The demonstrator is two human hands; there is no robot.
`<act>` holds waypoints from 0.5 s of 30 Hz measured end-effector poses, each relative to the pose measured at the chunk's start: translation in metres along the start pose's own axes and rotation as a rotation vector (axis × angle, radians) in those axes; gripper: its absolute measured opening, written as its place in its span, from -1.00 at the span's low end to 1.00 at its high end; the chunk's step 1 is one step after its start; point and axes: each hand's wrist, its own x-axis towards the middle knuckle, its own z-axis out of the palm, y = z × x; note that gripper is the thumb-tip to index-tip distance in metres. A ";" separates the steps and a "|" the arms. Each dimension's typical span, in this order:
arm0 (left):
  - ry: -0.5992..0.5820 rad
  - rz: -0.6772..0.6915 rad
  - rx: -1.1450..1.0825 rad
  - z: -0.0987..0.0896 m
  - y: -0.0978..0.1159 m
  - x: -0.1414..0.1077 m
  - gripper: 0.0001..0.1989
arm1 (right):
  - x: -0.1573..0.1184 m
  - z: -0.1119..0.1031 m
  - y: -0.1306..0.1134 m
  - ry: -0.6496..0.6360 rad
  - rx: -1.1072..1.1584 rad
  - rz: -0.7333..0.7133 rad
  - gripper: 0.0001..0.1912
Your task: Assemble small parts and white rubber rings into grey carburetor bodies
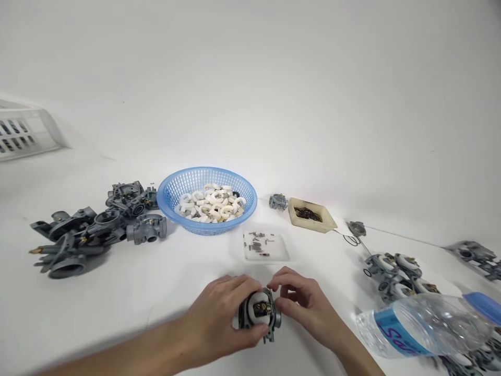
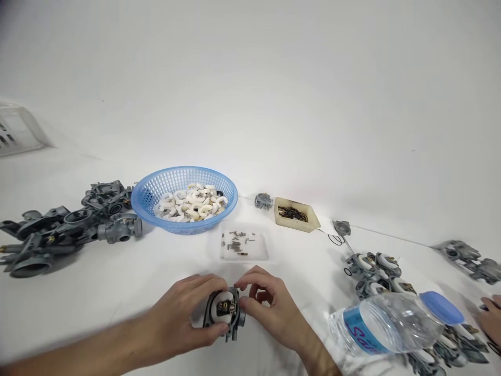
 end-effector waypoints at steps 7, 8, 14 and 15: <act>-0.005 -0.009 -0.007 -0.001 -0.002 0.001 -0.62 | -0.004 -0.003 -0.006 -0.066 -0.054 0.048 -0.66; -0.009 -0.011 -0.008 -0.001 -0.002 0.001 -0.63 | -0.005 -0.003 -0.007 -0.070 -0.066 0.059 -0.62; -0.010 -0.007 -0.001 -0.001 0.000 0.000 -0.62 | -0.004 0.000 -0.009 -0.043 -0.112 0.063 -0.67; -0.008 -0.006 -0.001 -0.001 0.000 0.000 -0.62 | -0.004 0.001 -0.009 -0.040 -0.106 0.065 -0.67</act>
